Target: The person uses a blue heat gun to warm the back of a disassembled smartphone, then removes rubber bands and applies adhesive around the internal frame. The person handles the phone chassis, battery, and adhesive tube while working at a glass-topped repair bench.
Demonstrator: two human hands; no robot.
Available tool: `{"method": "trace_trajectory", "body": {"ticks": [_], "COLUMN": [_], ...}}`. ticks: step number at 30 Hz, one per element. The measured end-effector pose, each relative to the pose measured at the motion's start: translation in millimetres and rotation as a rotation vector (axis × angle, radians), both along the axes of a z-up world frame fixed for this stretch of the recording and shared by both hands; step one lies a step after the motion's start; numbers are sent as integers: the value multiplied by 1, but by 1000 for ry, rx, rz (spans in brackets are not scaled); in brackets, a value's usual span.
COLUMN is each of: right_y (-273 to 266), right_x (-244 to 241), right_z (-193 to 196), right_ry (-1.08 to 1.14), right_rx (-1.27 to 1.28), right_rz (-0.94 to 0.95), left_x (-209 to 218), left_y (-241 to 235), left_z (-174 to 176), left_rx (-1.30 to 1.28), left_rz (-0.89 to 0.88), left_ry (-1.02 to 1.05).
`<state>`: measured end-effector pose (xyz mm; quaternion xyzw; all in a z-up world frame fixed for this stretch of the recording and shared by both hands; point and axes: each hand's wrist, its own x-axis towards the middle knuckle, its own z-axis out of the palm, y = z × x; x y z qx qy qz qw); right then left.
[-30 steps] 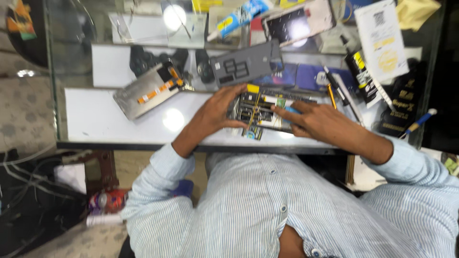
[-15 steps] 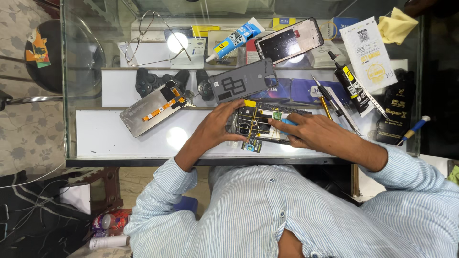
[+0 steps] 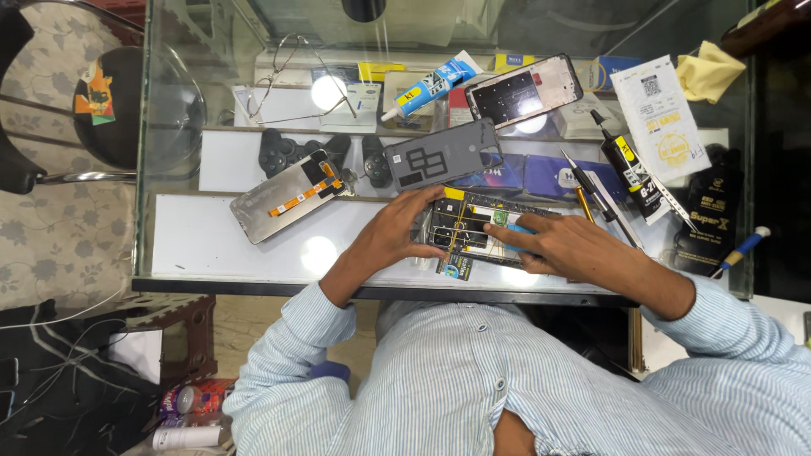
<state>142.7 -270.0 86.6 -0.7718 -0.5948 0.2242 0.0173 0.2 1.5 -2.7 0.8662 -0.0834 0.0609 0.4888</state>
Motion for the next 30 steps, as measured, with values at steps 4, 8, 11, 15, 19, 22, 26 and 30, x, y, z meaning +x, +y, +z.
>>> {"method": "trace_trajectory", "body": {"ticks": [4, 8, 11, 15, 19, 22, 26, 30], "right_y": [0, -1, -3, -4, -9, -12, -13, -19], "right_x": [-2, 0, 1, 0, -7, -16, -30, -36], "right_z": [0, -2, -4, 1, 13, 23, 38, 48], "right_ry": [6, 49, 63, 52, 111, 153, 150, 151], "right_rx": [43, 58, 40, 146, 169, 231, 141, -109], "right_rz": [-26, -62, -110, -124, -139, -114, -131, -165], "left_x": [0, 0, -1, -3, -5, -8, -17, -31], "left_y": [0, -1, -1, -7, -16, -17, -10, 9], "left_z": [-2, 0, 8, 24, 36, 38, 33, 30], "left_rx": [30, 43, 88, 194, 416, 538, 579, 645], "left_rz": [1, 1, 2, 19, 54, 61, 7, 4], "left_ry": [-39, -42, -38, -284, -435, -504, -563, -620]}}
